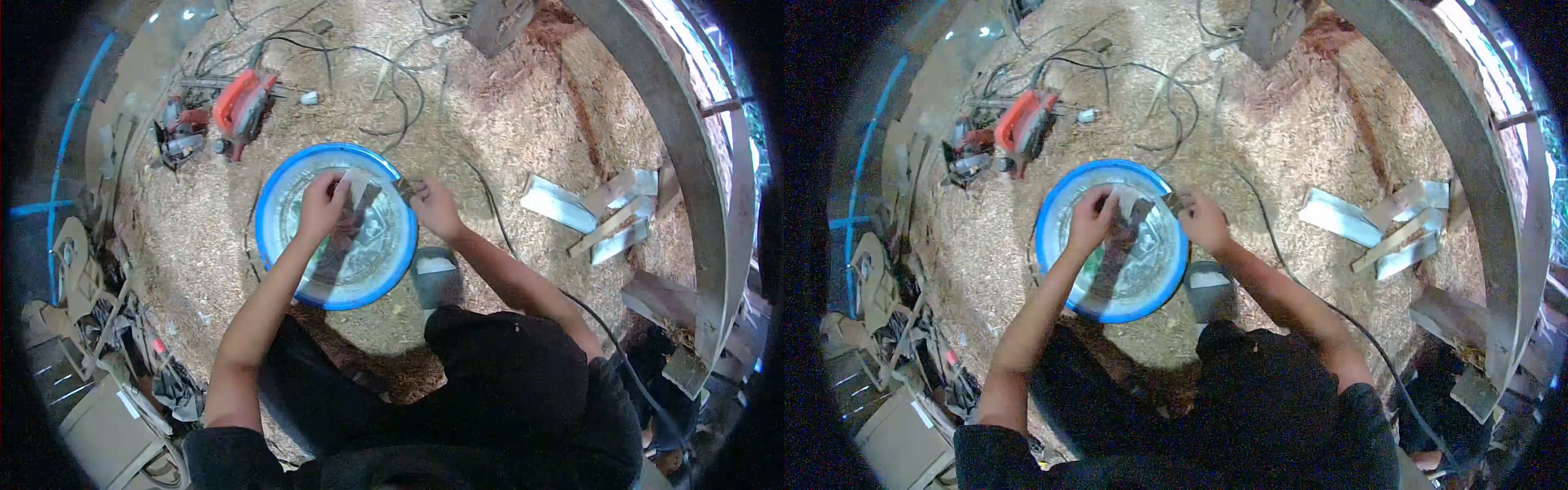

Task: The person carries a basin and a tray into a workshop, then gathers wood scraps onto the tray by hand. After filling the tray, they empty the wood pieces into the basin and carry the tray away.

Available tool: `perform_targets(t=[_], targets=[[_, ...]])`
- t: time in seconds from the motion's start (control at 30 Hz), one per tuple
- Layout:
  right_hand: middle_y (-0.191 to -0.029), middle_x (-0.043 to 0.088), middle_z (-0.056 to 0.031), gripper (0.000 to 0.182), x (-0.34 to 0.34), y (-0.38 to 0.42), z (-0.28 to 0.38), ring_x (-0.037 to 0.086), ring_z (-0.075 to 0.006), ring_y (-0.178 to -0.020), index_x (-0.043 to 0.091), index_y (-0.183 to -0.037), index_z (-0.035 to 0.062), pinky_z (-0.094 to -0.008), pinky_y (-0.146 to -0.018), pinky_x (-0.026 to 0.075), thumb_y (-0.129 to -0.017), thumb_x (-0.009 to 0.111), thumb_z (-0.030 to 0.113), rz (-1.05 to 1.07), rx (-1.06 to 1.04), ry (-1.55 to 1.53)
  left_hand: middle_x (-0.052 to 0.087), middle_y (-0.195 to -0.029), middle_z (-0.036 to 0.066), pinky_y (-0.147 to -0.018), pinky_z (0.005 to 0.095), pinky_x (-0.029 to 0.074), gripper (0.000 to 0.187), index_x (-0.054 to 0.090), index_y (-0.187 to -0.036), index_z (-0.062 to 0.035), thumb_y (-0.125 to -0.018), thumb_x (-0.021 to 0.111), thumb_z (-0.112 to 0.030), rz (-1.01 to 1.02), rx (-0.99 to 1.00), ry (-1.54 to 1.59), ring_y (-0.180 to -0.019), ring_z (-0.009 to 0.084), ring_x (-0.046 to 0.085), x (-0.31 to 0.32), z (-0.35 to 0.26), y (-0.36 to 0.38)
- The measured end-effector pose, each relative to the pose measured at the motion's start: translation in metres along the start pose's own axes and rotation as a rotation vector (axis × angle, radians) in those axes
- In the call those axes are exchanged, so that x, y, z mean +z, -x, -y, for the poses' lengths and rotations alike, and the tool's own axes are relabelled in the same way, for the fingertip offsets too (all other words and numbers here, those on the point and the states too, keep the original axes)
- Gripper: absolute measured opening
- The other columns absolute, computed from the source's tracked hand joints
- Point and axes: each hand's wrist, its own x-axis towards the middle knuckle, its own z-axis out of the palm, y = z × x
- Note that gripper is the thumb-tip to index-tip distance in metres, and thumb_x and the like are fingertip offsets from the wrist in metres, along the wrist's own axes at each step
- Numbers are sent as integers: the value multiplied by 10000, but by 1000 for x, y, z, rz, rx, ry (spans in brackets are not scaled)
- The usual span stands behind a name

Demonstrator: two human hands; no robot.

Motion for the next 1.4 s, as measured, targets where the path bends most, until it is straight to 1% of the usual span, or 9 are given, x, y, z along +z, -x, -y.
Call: perform_targets(t=[0.07, 0.23, 0.37, 0.5, 0.6, 0.7, 0.9, 1.13, 1.4], targets=[[-1108, 727, -156, 378, 16, -2, 11, 705, -194, -919, 632, -1282, -12, -355, -810, 582, -906, 614, 12, 148, -58, 8, 711, -874, 112, -716, 356, 534, 190, 734, -1096, -8, -1018, 686, -175, 18, -106, 22, -770, 188, 678, -22, 39, 26], [-1100, 754, -189, 339, 42, -23, 11, 747, -292, -981, 631, -1300, 5, -397, -875, 586, -970, 603, 79, 193, -143, -65, 768, -1009, 85, -834, 314, 571, 246, 735, -1216, 4, -1030, 701, -154, 111, -363, 117, -909, 145, 721, -32, 79, 66], [-1014, 772, -157, 310, 11, -58, 33, 757, -287, -913, 660, -1267, 7, -402, -832, 595, -973, 621, 95, 146, -110, 1, 775, -1058, 97, -849, 312, 574, 260, 722, -1257, 2, -1019, 693, -100, 37, -344, 144, -952, 145, 725, -24, 78, 81], [-914, 750, -196, 247, -36, -123, 26, 746, -335, -802, 731, -1141, 43, -437, -727, 580, -961, 717, 212, -336, -133, 296, 762, -1240, 142, -994, 329, 558, 293, 698, -1304, 4, -1022, 649, -54, 128, -317, 85, -1120, 207, 735, -34, 56, 72], [-961, 750, -209, 281, -76, -183, -9, 734, -316, -847, 739, -1169, 36, -437, -772, 575, -946, 700, 203, -407, -161, 331, 765, -1225, 134, -993, 334, 556, 268, 707, -1281, -2, -1029, 644, -66, 143, -307, 117, -1122, 206, 731, -35, 60, 69], [-1016, 758, -223, 356, -107, -239, -44, 733, -426, -885, 733, -1239, 87, -512, -803, 589, -951, 693, 292, -524, -230, 606, 767, -1177, 125, -975, 343, 559, 250, 714, -1265, -13, -1034, 652, -86, 115, -294, 80, -1092, 206, 730, -36, 49, 66], [-1359, 687, -216, 641, -110, -273, -22, 628, -425, -1286, 671, -1395, 120, -530, -1081, 507, -937, 601, 562, -263, 213, 982, 749, -1199, 111, -982, 328, 548, 244, 714, -1273, -22, -1055, 653, -114, 132, -286, 25, -1113, 193, 710, -62, 0, 54], [-1372, 681, -216, 699, -96, -280, -16, 629, -425, -1299, 543, -1464, 96, -654, -1156, 355, -971, 583, 590, -320, 314, 835, 744, -1252, 113, -992, 317, 547, 250, 710, -1281, -6, -1065, 648, -117, 28, -232, 166, -1122, 177, 704, -81, -15, 60], [-1214, 730, -275, 761, -105, -268, -39, 697, -460, -1130, 526, -1462, 38, -505, -982, 565, -835, 747, 410, -525, 13, 624, 747, -1206, 99, -988, 306, 534, 245, 713, -1260, 9, -1060, 654, -120, -23, -344, 248, -1090, 166, 701, -68, 8, 76]])
